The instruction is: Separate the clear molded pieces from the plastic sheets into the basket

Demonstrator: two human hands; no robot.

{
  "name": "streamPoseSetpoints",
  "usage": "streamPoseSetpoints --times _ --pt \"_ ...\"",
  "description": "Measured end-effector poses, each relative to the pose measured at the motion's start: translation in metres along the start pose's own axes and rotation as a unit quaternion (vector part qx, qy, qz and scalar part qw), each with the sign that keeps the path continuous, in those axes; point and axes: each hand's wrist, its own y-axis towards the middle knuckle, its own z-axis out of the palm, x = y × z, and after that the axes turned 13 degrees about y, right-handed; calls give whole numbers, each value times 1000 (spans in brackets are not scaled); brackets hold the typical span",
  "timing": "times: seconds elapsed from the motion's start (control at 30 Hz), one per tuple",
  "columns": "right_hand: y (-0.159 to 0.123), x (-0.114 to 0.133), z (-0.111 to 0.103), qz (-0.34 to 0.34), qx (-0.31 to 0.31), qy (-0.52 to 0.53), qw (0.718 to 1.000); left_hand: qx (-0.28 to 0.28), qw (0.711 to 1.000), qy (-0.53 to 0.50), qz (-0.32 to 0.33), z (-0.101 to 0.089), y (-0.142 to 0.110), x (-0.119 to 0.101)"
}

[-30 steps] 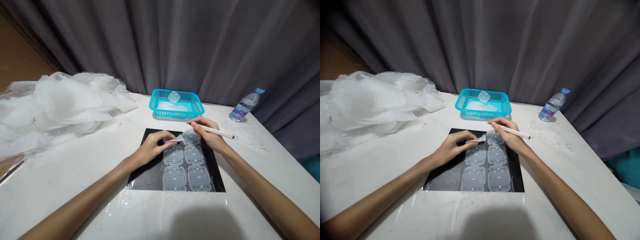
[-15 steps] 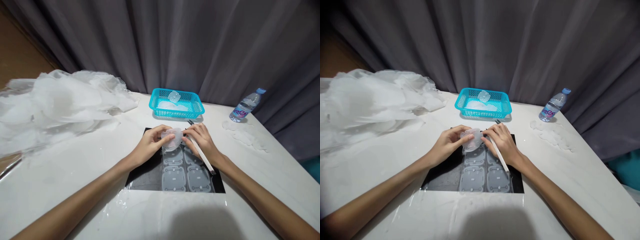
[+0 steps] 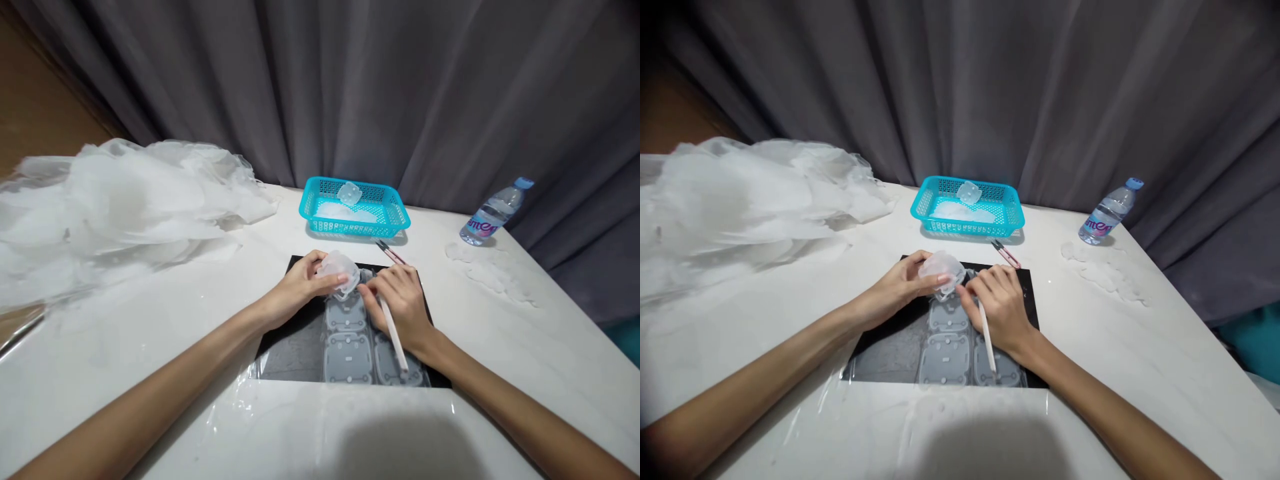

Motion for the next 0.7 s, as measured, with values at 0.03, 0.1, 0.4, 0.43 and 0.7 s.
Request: streamPoseSetpoints --times 0.03,0.1,0.4,0.43,0.7 --pt "-1 2 1 -2 12 -11 1000 9 1000 -8 -6 1 -1 0" --pt "-1 5 3 5 21 -20 1000 23 999 -24 -14 4 -2 -1" --pt "2 8 4 -6 5 -13 1000 -7 994 -107 -29 15 1 3" --pt "2 7 5 -1 6 -11 1000 -2 995 -101 -24 14 2 3" --pt "0 -2 8 4 23 34 999 30 999 14 6 4 3 2"
